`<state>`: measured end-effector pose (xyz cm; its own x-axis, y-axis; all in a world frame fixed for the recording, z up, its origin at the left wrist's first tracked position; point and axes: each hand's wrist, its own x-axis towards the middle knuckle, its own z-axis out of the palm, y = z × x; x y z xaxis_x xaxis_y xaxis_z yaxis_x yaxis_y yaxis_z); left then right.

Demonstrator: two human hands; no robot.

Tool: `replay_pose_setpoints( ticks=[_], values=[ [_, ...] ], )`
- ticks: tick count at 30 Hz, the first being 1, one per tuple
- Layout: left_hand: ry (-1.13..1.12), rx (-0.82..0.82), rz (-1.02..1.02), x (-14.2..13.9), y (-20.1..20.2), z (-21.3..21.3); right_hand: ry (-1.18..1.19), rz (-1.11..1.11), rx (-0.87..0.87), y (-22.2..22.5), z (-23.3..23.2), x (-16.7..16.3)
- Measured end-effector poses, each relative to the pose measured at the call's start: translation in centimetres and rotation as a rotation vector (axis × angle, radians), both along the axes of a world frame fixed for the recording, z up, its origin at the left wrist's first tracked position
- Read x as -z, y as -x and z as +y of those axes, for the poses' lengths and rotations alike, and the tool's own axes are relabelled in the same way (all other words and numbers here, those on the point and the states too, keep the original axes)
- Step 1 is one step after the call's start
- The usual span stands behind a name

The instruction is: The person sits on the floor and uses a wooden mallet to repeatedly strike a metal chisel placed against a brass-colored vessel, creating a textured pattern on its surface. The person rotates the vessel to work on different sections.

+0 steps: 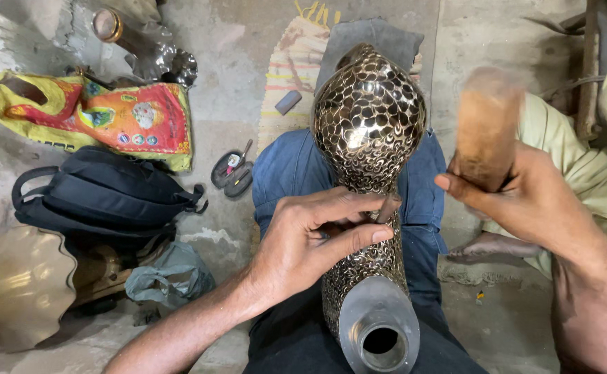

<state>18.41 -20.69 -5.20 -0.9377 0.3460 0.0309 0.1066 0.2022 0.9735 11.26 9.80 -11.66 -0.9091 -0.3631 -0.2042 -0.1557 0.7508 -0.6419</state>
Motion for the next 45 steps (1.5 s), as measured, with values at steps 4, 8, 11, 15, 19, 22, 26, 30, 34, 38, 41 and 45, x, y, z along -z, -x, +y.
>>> replay_pose_setpoints(
  ticks=[4,8,11,15,19,22,26,30,34,38,41,45],
  values=[
    [0.013,0.009,0.035,0.1,0.1,0.0,0.008,0.008,-0.033,0.0,0.1,0.1],
    [0.059,-0.012,0.031,0.3,0.2,0.0,-0.025,0.187,-0.173,0.2,-0.1,-0.4],
    [-0.009,0.019,0.05,0.4,0.2,-0.1,0.184,0.14,-0.123,0.4,-0.3,-0.2],
    [0.005,0.022,0.062,0.6,0.4,-0.2,0.033,0.006,-0.094,0.6,0.0,0.7],
    [-0.016,0.033,0.043,0.5,0.5,-0.1,0.139,0.042,-0.02,0.7,0.4,1.4],
    [0.073,0.025,0.011,0.4,0.6,-0.1,0.081,0.093,-0.126,0.9,0.3,1.2],
    [-0.02,0.057,0.036,0.4,0.6,-0.1,0.291,-0.12,0.213,0.4,-0.7,0.2],
    [0.041,0.025,0.034,0.5,0.4,-0.1,0.107,0.403,-0.2,0.3,-1.2,-0.9],
    [0.053,0.039,0.081,0.7,0.5,-0.2,0.005,0.361,-0.145,-0.1,-0.9,-0.8],
    [-0.022,0.07,0.116,0.8,0.7,-0.4,0.212,-0.001,0.121,-0.4,-0.6,0.2],
    [0.043,0.051,0.03,0.8,0.8,-0.5,-0.05,0.544,-0.268,-0.2,-0.6,0.9],
    [0.034,0.085,0.101,0.8,0.8,-0.9,0.171,0.287,-0.035,-0.7,-0.7,1.4]
  ],
)
